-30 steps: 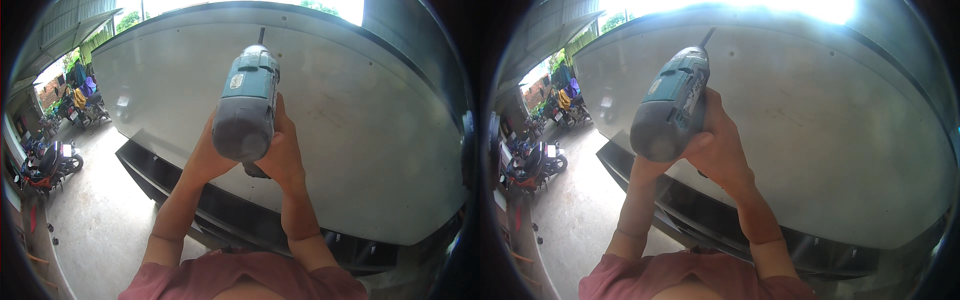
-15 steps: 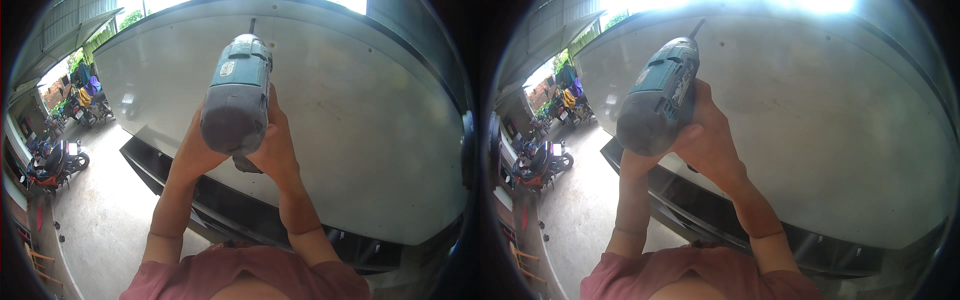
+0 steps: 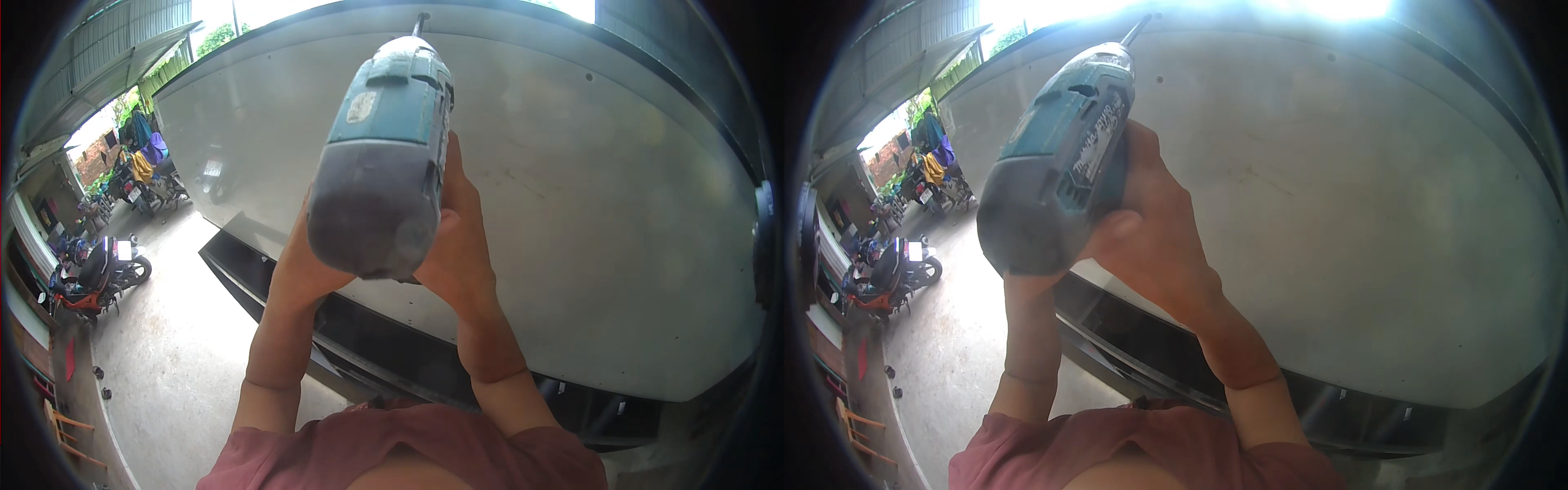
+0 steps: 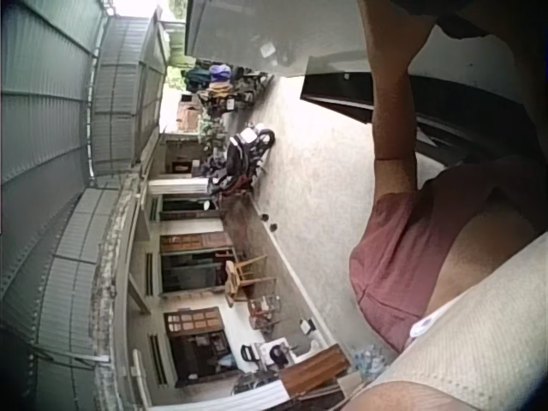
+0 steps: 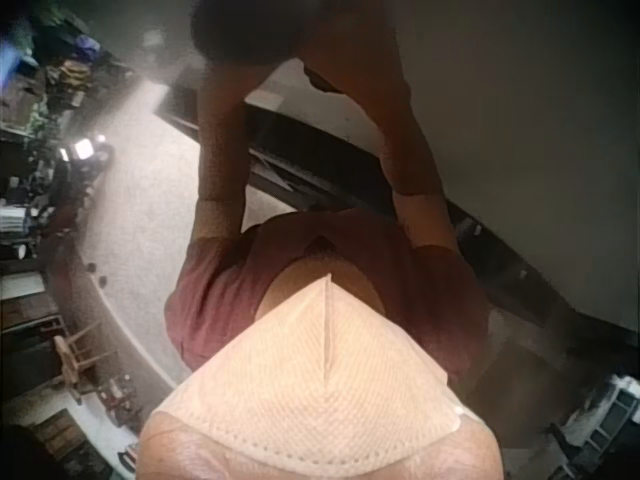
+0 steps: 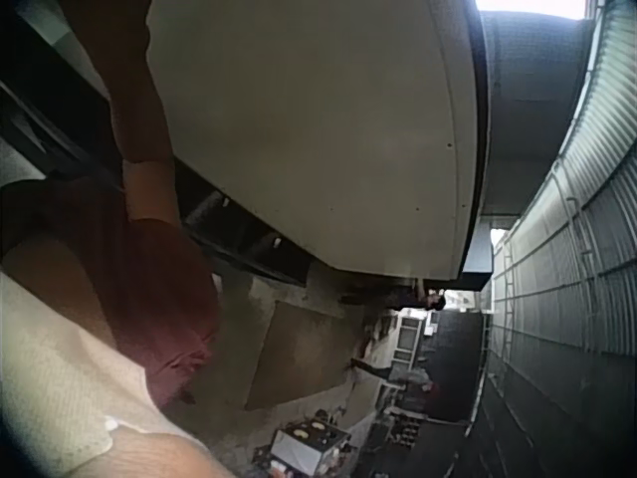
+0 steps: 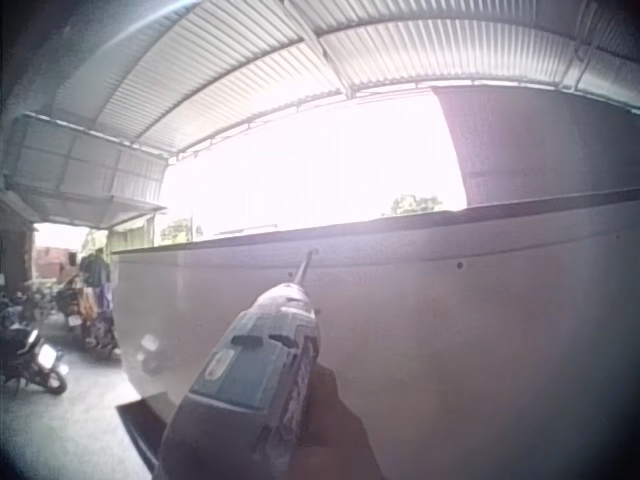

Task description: The person picks up an electric drill from a table, approaches a cabinet, and drives screws into the panel using the drill.

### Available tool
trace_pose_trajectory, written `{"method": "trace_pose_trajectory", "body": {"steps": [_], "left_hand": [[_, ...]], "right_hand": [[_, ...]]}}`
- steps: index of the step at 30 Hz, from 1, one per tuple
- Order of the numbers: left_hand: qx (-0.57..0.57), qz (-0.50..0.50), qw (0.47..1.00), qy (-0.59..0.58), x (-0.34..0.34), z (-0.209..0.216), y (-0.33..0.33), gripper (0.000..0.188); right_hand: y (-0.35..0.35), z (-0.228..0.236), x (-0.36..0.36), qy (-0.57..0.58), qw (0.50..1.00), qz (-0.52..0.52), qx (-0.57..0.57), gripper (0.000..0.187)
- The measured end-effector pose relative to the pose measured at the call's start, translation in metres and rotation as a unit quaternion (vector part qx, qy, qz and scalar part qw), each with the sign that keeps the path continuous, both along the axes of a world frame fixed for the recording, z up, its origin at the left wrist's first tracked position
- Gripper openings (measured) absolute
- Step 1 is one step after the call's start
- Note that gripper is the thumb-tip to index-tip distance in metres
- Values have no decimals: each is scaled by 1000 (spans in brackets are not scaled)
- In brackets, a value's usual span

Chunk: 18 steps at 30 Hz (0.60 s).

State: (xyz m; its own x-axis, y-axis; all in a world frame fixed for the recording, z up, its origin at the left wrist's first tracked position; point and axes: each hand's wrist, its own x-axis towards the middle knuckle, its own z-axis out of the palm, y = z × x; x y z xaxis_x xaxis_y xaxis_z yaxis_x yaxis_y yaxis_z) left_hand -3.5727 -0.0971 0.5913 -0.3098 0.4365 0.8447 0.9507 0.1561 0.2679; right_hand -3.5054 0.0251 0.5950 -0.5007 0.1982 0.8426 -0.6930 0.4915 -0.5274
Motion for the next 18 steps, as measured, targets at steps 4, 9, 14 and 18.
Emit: {"method": "trace_pose_trajectory", "body": {"steps": [4,9,14,18], "left_hand": [[61,-138,980,-129,7,10,15,41],[66,-137,974,-165,4,8,22,34],[58,-119,984,-118,4,9,25,35],[81,-129,981,-123,2,10,25,35]], "right_hand": [[12,2,-3,2,1000,-16,6,54],[15,4,-4,-3,1000,-25,-3,53],[22,6,-2,-10,999,-30,7,53],[20,7,-4,6,1000,-23,-3,54]]}}
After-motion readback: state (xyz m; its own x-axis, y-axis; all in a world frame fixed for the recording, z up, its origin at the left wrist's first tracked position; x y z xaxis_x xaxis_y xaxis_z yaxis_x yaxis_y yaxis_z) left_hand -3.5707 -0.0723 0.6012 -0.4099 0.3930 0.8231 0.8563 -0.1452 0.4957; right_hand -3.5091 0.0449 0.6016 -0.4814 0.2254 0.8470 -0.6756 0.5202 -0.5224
